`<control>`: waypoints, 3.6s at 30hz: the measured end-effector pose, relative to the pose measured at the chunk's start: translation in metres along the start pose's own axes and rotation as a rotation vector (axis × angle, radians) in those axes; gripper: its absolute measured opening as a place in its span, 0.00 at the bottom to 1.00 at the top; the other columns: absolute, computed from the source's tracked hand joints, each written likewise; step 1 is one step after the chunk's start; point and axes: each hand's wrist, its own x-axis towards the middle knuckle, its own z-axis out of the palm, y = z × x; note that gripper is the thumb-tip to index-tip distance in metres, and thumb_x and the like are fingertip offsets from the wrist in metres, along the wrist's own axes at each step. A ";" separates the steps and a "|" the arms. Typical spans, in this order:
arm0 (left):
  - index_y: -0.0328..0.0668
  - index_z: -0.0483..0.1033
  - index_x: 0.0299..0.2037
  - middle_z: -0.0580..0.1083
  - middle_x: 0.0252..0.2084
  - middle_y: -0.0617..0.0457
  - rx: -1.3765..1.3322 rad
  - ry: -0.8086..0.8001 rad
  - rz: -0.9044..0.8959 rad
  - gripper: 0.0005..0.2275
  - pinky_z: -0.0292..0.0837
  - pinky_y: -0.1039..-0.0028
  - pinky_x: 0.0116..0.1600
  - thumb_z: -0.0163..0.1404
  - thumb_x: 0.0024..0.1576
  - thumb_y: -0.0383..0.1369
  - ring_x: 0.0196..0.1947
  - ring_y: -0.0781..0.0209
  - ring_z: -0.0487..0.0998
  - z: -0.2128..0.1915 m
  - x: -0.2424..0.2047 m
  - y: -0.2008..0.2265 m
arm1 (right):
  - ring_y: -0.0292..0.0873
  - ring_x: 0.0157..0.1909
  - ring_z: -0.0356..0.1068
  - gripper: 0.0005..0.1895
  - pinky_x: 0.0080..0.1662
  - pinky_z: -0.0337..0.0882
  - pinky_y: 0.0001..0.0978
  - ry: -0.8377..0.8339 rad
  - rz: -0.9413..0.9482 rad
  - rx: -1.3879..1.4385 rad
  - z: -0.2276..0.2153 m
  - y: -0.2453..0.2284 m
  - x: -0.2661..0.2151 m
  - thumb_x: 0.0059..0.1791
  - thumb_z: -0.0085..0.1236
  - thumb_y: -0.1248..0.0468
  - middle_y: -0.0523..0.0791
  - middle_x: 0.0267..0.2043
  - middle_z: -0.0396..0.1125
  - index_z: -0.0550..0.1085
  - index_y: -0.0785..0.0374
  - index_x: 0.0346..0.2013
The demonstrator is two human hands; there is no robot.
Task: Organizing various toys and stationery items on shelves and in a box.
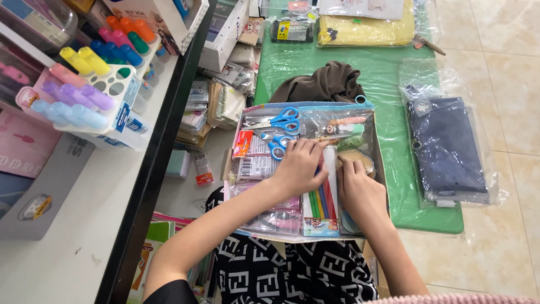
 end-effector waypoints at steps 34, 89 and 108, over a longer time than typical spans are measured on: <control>0.44 0.78 0.52 0.76 0.52 0.47 0.137 0.168 -0.069 0.17 0.66 0.55 0.55 0.50 0.52 0.30 0.53 0.50 0.75 0.043 -0.001 -0.008 | 0.65 0.75 0.53 0.44 0.69 0.56 0.61 0.097 -0.388 -0.179 0.041 0.063 0.081 0.47 0.63 0.55 0.58 0.76 0.53 0.58 0.45 0.77; 0.41 0.68 0.65 0.64 0.70 0.47 0.512 0.031 -0.327 0.26 0.27 0.35 0.75 0.36 0.64 0.50 0.75 0.46 0.54 0.068 0.030 -0.053 | 0.71 0.71 0.51 0.32 0.65 0.49 0.70 0.032 -0.140 0.026 0.072 0.041 0.095 0.58 0.37 0.44 0.66 0.70 0.54 0.62 0.62 0.70; 0.50 0.64 0.69 0.60 0.73 0.47 0.486 0.073 -0.356 0.25 0.39 0.37 0.75 0.38 0.66 0.52 0.75 0.43 0.55 0.052 0.026 -0.048 | 0.73 0.77 0.42 0.29 0.68 0.38 0.72 0.155 -0.217 0.040 0.084 0.052 0.094 0.61 0.35 0.50 0.68 0.74 0.48 0.62 0.60 0.72</control>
